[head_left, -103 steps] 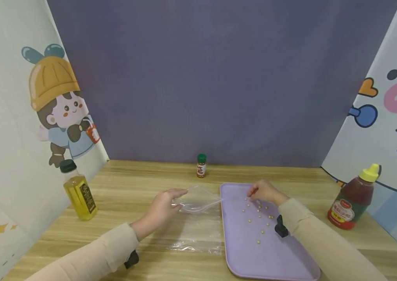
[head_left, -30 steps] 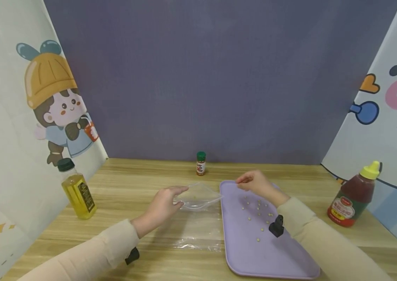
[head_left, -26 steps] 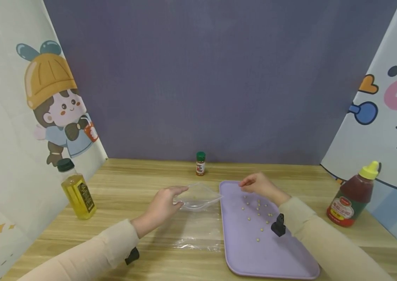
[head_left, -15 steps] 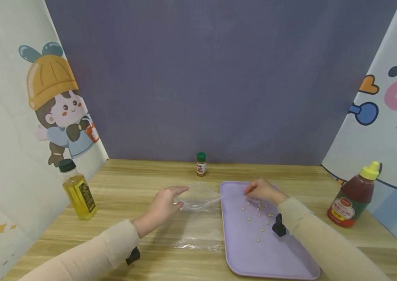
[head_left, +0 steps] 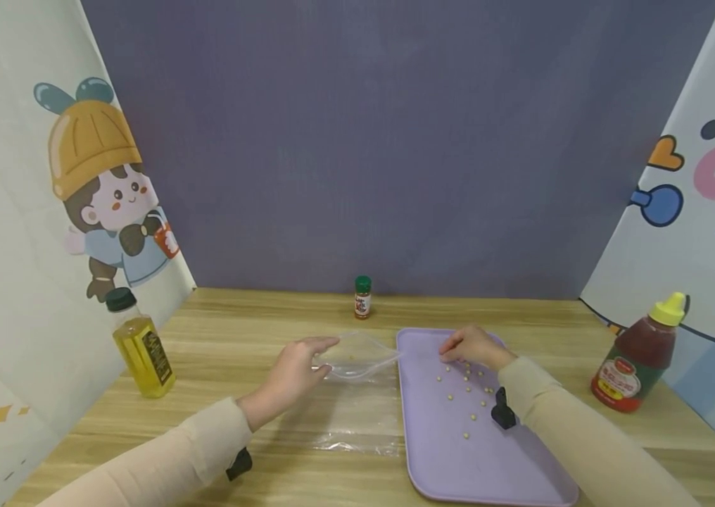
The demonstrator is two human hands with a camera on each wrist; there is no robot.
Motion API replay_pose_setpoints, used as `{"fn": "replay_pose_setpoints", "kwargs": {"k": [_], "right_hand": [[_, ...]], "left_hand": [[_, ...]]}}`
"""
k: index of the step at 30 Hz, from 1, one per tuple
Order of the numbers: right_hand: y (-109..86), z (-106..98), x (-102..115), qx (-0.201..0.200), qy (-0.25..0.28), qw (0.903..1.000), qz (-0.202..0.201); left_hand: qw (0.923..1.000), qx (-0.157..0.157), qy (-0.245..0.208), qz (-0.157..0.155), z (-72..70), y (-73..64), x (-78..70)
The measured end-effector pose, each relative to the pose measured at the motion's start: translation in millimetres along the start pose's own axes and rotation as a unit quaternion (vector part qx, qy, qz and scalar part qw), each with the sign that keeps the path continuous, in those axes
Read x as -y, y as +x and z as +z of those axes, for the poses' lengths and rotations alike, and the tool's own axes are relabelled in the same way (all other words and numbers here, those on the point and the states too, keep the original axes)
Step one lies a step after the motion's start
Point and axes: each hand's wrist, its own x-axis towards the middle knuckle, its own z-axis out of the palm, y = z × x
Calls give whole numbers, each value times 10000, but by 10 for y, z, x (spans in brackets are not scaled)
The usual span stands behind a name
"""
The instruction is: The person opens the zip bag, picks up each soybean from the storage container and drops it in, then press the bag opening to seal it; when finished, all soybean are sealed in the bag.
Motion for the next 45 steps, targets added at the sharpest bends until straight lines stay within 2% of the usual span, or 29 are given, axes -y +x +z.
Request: {"fn": "replay_pose_setpoints", "kwargs": {"k": [8, 12, 17, 22, 27, 31, 37, 45], "right_hand": [[-23, -15, 16, -89, 57, 9999, 41], [-27, -18, -5, -120, 477, 9986, 175], [-36, -17, -41, -310, 1080, 9926, 467], [-64, -23, 32, -487, 1263, 9898, 448], [-97, -18, 219, -522, 1374, 9891, 113], [-127, 6, 398, -409, 1693, 9845, -228], [-163, 92, 736, -360, 2021, 9775, -481], [-221, 254, 1216, -184, 1869, 9793, -755]], "left_hand": [[9999, -83, 7, 108, -8, 6, 5], [9999, -98, 26, 91, -7, -6, 12], [9999, -53, 40, 100, -8, -20, 15], [9999, -77, 60, 107, -2, -26, 18], [9999, -65, 83, 91, -2, -33, 18], [10000, -33, 45, 43, -1, -23, 13], [10000, 18, -3, 57, 5, 18, 12], [9999, 50, 44, 100, 2, 36, 3]]}}
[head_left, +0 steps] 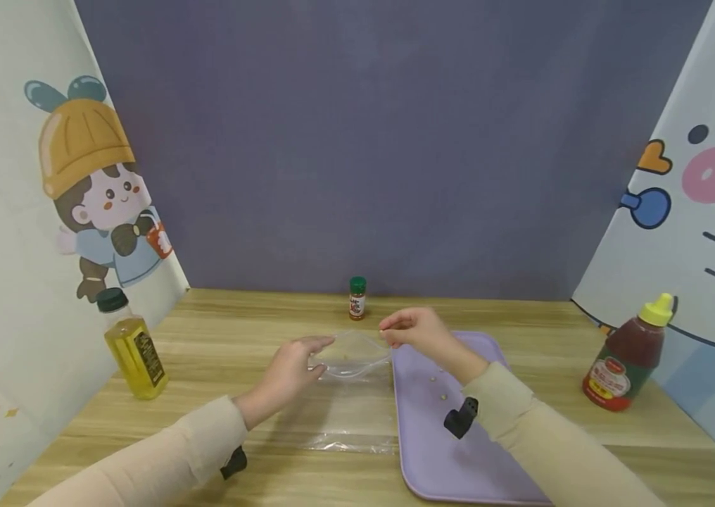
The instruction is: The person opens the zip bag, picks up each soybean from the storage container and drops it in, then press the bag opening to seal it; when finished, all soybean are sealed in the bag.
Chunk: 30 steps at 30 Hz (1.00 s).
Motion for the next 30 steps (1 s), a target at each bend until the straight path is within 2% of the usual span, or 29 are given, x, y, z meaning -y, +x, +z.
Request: {"fn": "replay_pose_setpoints", "kwargs": {"k": [7, 18, 24, 30], "right_hand": [[80, 271, 102, 148, -381, 9975, -578], [68, 498, 158, -27, -1036, 9941, -313], [39, 444, 134, -88, -786, 9964, -297], [37, 214, 83, -335, -681, 9970, -118]], "left_hand": [[9997, -120, 144, 179, -1, 20, -7], [9999, -45, 51, 119, -2, 16, -16], [10000, -12, 46, 67, -2, 15, -16], [10000, -27, 24, 37, 4, 5, -6]]}}
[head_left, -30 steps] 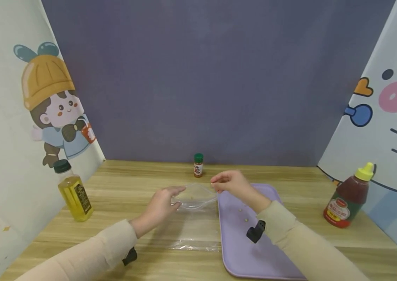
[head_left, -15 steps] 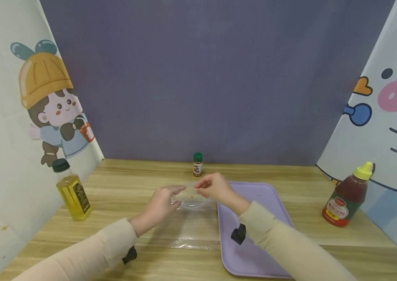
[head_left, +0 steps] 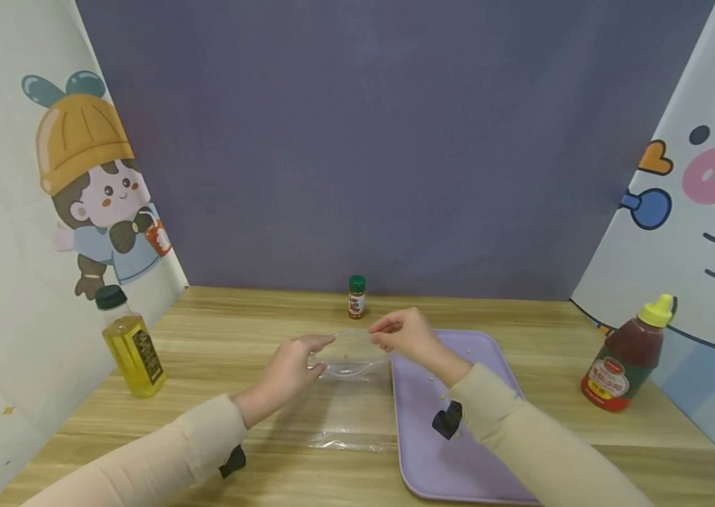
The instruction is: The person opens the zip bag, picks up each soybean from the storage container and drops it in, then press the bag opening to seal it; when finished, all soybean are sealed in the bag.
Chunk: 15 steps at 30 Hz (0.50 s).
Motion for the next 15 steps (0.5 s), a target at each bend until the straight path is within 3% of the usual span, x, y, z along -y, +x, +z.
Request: {"fn": "replay_pose_setpoints", "kwargs": {"k": [15], "right_hand": [[-48, -743, -509, -392, -256, 9977, 497]], "left_hand": [[9999, 72, -14, -149, -23, -19, -19]]}}
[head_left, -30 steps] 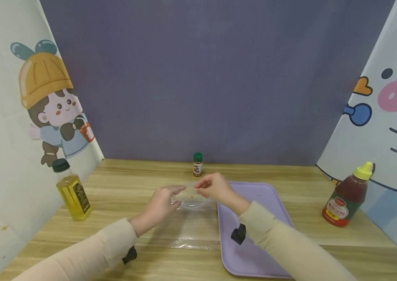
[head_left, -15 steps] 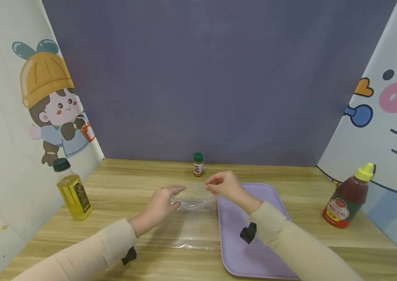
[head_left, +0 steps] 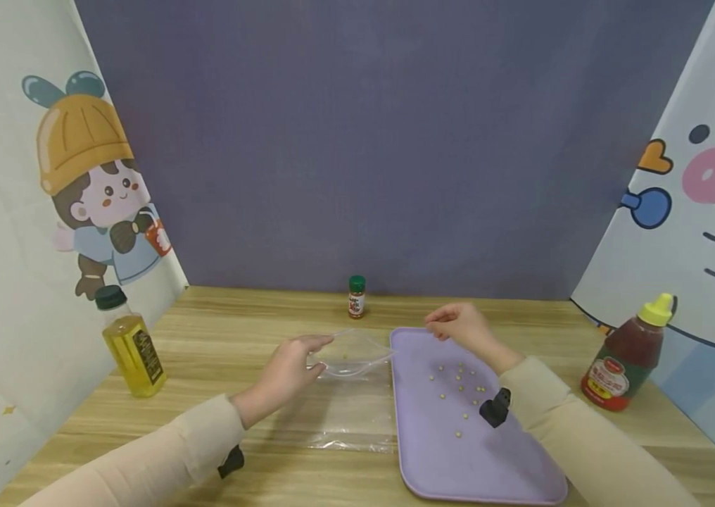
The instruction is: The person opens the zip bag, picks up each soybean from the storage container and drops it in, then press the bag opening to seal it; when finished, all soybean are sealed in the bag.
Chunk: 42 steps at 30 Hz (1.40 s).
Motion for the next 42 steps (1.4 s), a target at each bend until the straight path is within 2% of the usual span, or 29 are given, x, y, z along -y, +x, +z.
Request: {"fn": "replay_pose_setpoints", "kwargs": {"k": [8, 17, 24, 31, 42], "right_hand": [[27, -254, -395, 15, -238, 9988, 437], [-5, -385, -731, 54, -132, 9976, 672], [-4, -404, -886, 195, -337, 9926, 1149], [43, -405, -992, 504, -558, 9917, 1046], [116, -426, -1010, 580, -721, 9889, 1166]], "left_hand": [[10000, -27, 0, 35, 3, -7, 4], [10000, -20, 2, 88, 17, -4, 13], [10000, -11, -76, 35, 28, -15, 6], [10000, -13, -30, 20, 30, -5, -2], [10000, 15, -13, 27, 1, 11, -14]]}}
